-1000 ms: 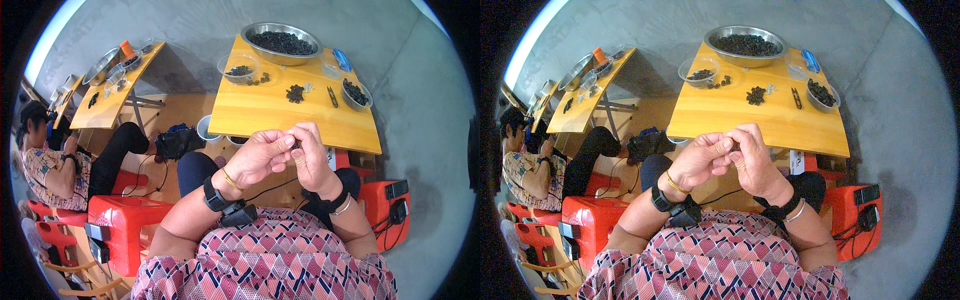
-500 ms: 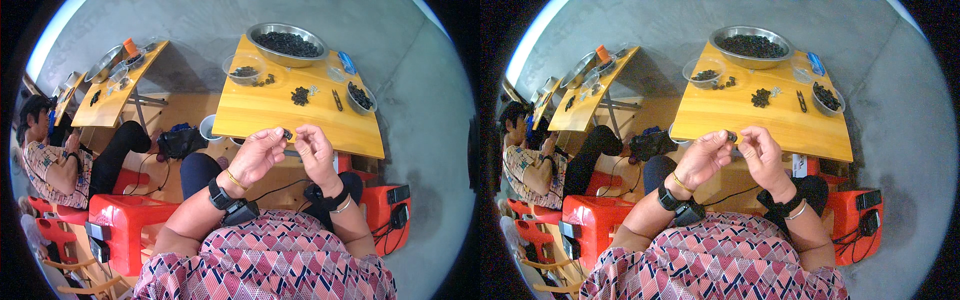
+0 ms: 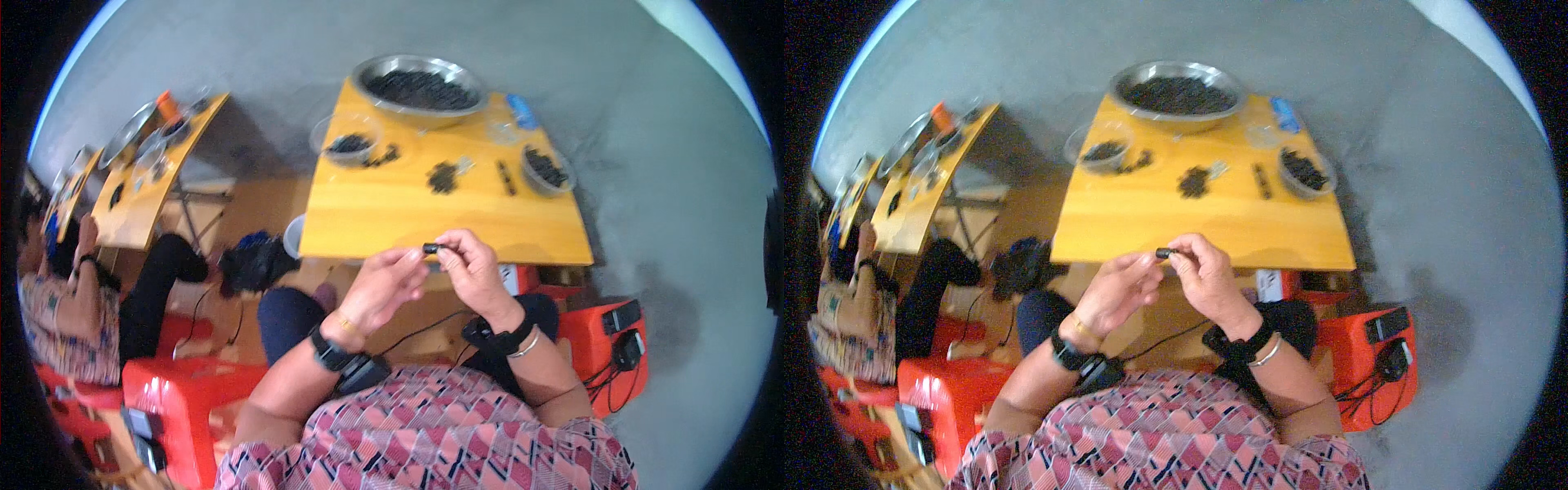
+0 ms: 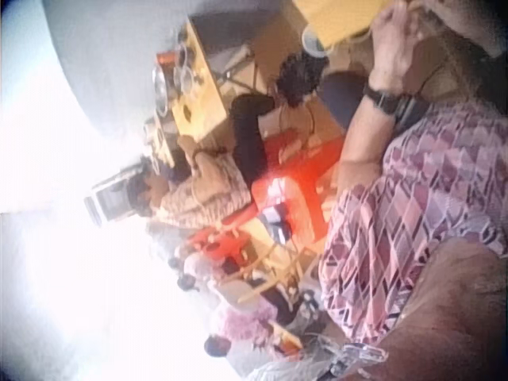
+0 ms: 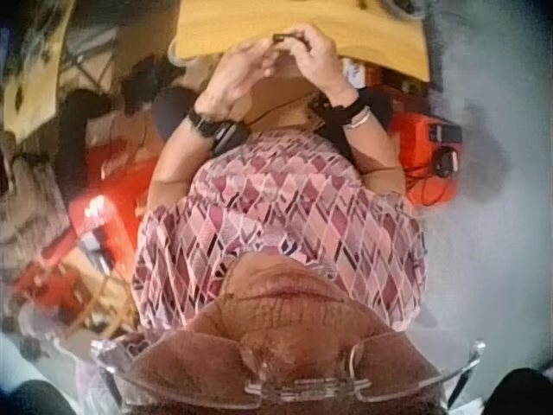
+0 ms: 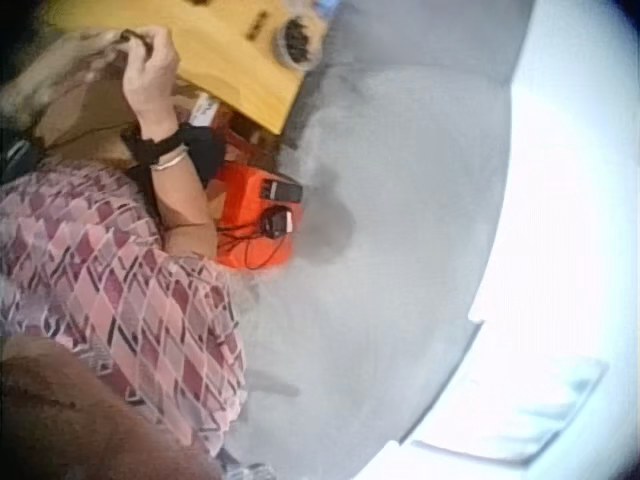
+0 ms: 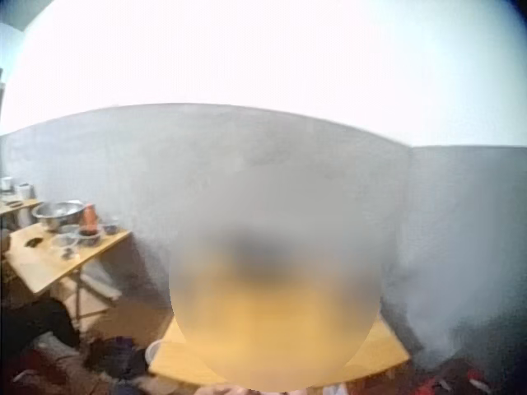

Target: Assembling small black plastic components by hand.

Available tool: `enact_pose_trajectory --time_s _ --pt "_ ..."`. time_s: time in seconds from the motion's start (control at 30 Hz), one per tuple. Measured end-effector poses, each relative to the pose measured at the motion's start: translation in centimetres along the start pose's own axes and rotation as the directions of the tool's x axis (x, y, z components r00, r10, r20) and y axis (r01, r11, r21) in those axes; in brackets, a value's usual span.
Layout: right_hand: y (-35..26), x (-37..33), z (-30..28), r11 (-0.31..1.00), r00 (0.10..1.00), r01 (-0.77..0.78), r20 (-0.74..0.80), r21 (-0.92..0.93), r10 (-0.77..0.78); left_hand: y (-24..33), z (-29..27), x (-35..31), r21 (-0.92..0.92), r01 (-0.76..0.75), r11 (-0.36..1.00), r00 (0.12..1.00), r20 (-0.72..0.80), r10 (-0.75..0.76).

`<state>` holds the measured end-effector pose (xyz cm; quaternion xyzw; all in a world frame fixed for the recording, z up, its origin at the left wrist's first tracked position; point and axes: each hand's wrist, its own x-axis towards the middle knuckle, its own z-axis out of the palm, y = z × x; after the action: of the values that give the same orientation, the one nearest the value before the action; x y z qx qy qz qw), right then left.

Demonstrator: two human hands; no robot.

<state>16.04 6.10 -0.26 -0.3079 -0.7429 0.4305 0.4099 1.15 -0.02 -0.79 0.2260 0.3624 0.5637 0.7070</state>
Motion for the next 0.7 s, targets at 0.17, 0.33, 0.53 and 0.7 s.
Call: enact_pose_trajectory --time_s 0.17,0.33,0.53,0.7 --pt "4.3 3.7 -8.0 0.987 0.953 0.014 -0.296 -0.158 -0.060 0.3 -2.8 0.1 -0.130 0.008 0.991 0.999 0.032 -0.003" --pt "6.1 9.4 -18.1 0.829 0.886 -0.148 -0.445 -0.539 -0.132 0.7 -2.4 1.8 -0.138 -0.045 0.989 0.999 0.012 0.047" --pt "8.2 12.7 -15.1 0.684 0.971 0.054 -0.122 -0.727 -0.207 0.5 -4.1 3.4 -0.133 -0.061 0.989 0.998 -0.034 0.056" --pt "7.2 14.2 -7.4 0.814 0.996 0.053 0.091 -0.578 0.000 0.3 -5.0 4.5 -0.057 -0.089 0.994 0.992 -0.090 0.083"
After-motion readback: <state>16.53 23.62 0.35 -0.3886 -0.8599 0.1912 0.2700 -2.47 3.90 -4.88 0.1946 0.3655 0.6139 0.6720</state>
